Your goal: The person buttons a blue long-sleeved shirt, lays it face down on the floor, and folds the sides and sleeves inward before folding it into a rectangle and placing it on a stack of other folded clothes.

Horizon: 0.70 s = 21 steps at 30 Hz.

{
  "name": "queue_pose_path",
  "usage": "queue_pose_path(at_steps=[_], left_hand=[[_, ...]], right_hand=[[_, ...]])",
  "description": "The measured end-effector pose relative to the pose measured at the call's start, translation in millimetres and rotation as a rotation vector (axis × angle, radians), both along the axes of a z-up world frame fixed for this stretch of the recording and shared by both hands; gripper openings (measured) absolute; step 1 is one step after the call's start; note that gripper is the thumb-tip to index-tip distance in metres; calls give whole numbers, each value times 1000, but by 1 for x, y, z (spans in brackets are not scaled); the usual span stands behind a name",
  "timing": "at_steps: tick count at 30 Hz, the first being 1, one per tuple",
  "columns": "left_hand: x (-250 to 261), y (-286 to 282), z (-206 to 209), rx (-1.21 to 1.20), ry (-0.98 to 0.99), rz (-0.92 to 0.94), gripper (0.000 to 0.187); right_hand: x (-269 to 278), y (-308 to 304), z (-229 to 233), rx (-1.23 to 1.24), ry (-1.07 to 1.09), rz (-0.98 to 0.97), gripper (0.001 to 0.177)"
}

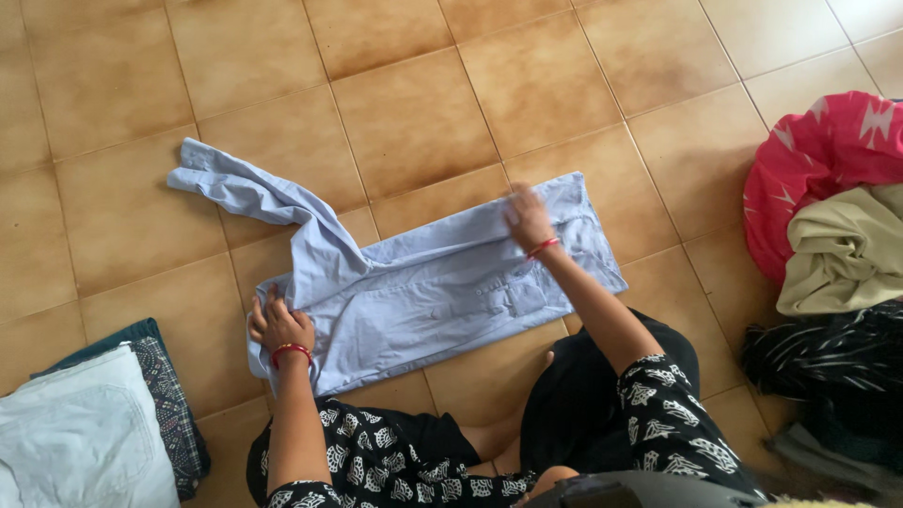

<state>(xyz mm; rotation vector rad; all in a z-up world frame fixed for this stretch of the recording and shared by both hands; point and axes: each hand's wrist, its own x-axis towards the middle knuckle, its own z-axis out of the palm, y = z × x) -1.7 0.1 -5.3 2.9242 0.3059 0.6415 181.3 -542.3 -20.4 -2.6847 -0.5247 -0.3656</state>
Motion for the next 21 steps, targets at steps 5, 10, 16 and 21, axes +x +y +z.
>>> queue_pose_path(at_steps=[5, 10, 16, 21], left_hand=[[-2, 0, -1, -7, -8, -4, 34], [-1, 2, -5, -37, 7, -3, 35], [0, 4, -8, -43, 12, 7, 32], [-1, 3, -9, -46, -51, -9, 36]], right_hand=[[-17, 47, -3, -92, 43, 237, 74], [-9, -26, 25, -116, 321, -142, 88], [-3, -101, 41, -212, 380, -466, 92], [-1, -74, 42, -244, 162, -366, 94]])
